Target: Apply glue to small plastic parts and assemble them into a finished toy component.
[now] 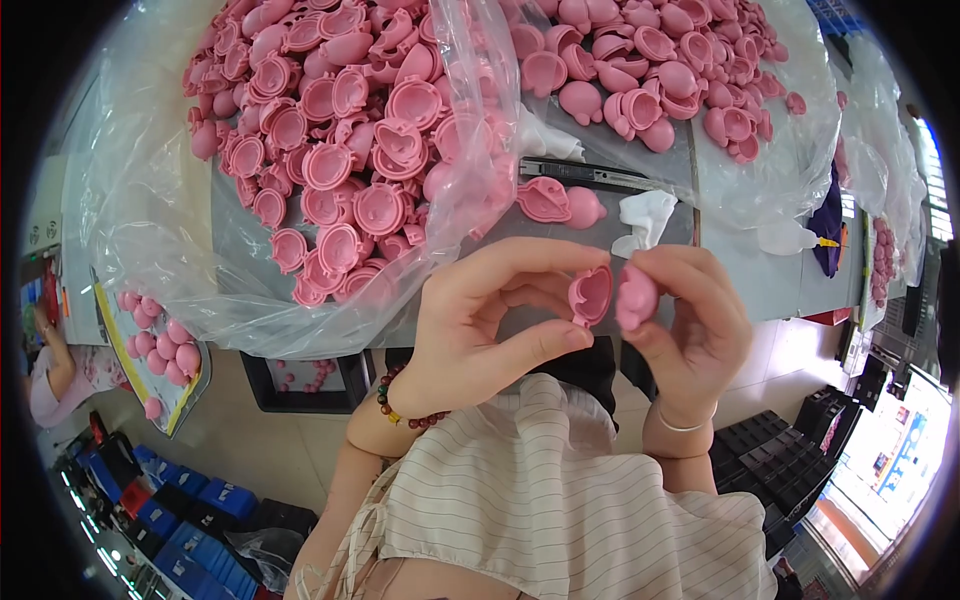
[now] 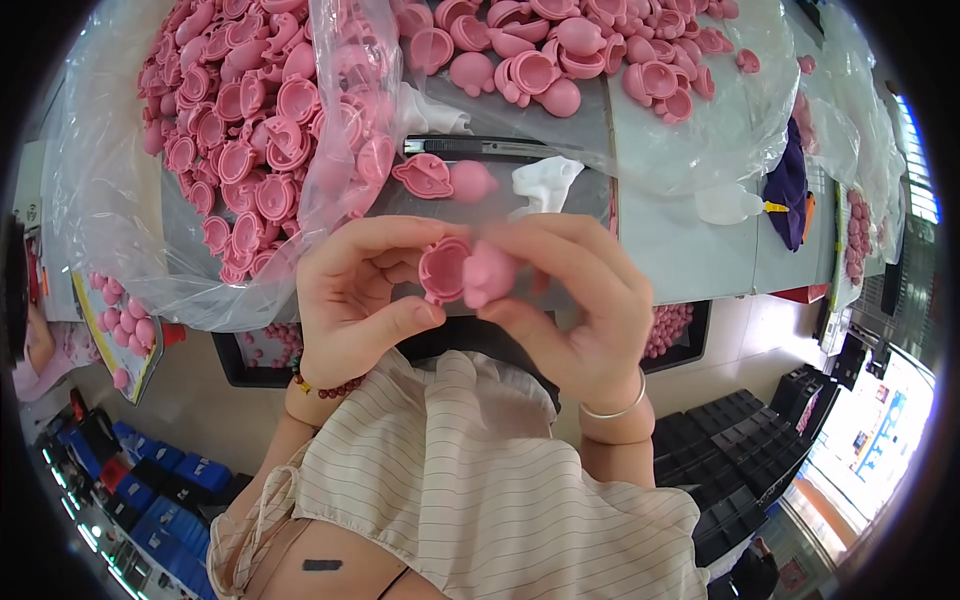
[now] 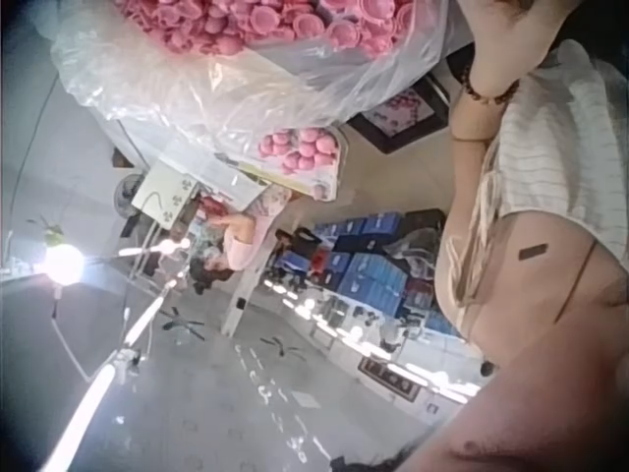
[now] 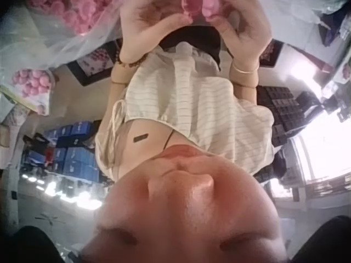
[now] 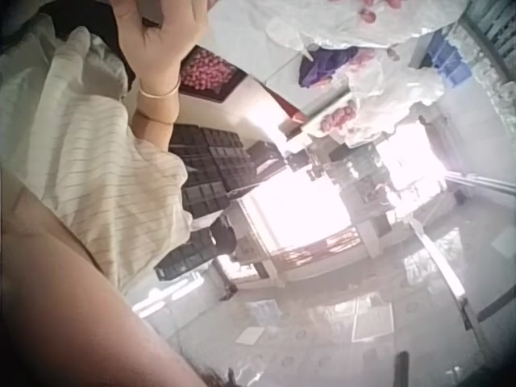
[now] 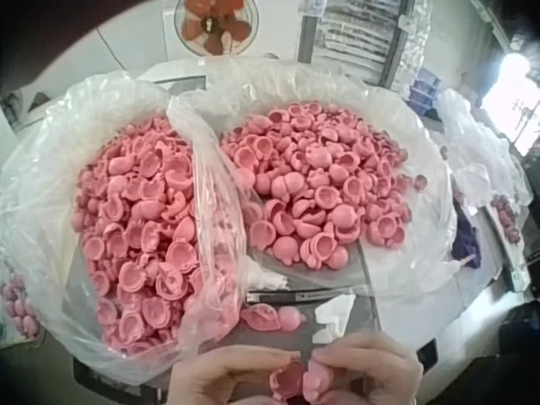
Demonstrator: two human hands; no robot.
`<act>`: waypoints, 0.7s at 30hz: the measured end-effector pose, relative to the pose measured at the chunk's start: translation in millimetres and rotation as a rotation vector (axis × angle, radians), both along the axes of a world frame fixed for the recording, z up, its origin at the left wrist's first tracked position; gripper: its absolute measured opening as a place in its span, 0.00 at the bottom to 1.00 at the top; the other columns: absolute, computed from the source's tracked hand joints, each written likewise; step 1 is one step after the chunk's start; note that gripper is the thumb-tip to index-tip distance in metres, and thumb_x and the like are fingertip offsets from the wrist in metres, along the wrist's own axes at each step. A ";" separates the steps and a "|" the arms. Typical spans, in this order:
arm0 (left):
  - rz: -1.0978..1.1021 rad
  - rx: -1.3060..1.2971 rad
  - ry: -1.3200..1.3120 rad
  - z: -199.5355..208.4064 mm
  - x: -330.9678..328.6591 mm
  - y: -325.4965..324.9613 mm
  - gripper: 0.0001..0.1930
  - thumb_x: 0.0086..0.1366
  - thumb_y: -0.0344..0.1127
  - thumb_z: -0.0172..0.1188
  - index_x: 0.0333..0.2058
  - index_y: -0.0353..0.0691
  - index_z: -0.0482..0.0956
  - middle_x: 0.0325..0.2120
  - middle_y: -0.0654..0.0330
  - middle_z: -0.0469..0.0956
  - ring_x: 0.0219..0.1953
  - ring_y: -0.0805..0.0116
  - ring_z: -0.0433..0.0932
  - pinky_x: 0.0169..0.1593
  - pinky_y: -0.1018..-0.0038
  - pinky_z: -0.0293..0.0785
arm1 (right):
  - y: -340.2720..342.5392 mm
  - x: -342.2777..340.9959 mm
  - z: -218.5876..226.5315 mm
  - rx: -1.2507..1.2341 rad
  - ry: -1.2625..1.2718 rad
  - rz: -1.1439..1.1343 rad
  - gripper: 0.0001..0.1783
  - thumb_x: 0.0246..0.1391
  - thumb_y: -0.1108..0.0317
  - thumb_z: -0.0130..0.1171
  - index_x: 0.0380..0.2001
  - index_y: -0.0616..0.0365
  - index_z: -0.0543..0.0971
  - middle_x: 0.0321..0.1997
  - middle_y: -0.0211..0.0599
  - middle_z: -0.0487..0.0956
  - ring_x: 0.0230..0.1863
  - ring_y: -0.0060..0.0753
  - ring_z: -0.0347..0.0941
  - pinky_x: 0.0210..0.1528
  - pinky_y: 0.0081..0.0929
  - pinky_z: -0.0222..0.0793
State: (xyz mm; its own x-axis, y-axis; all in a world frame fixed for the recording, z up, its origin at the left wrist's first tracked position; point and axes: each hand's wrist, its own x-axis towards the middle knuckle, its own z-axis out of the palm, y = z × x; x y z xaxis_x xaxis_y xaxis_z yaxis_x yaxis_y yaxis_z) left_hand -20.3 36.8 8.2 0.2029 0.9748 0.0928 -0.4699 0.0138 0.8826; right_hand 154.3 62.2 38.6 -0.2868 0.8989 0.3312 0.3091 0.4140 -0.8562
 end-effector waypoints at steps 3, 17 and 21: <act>0.066 0.054 -0.009 -2.1 3.1 -0.3 0.21 0.46 0.18 0.59 0.42 0.29 0.70 0.40 0.55 0.70 0.38 0.70 0.73 0.42 0.77 0.72 | -0.9 -4.1 -1.9 -0.109 -0.057 0.047 0.24 0.37 0.59 0.64 0.34 0.68 0.74 0.33 0.38 0.70 0.35 0.29 0.66 0.38 0.24 0.62; 0.088 0.090 0.091 -1.5 4.6 0.8 0.21 0.44 0.18 0.61 0.40 0.32 0.72 0.40 0.55 0.69 0.39 0.70 0.73 0.43 0.76 0.72 | -2.9 -1.0 -16.0 0.064 -0.065 0.017 0.23 0.33 0.61 0.66 0.35 0.62 0.75 0.28 0.32 0.71 0.28 0.24 0.66 0.27 0.17 0.62; 0.070 0.089 0.078 3.2 3.2 2.7 0.21 0.43 0.19 0.62 0.41 0.33 0.72 0.43 0.53 0.68 0.40 0.69 0.72 0.44 0.75 0.71 | -2.9 -4.4 -20.6 0.338 -0.125 0.053 0.25 0.32 0.64 0.67 0.36 0.65 0.73 0.24 0.32 0.73 0.25 0.24 0.65 0.26 0.16 0.60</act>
State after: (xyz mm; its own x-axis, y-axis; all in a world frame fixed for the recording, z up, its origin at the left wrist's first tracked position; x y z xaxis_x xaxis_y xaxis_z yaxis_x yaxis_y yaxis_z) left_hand -17.0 39.5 11.4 0.1448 0.9755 0.1659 -0.3970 -0.0962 0.9128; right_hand 149.8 59.3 18.0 -0.3868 0.7276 0.5665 0.3736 0.6853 -0.6251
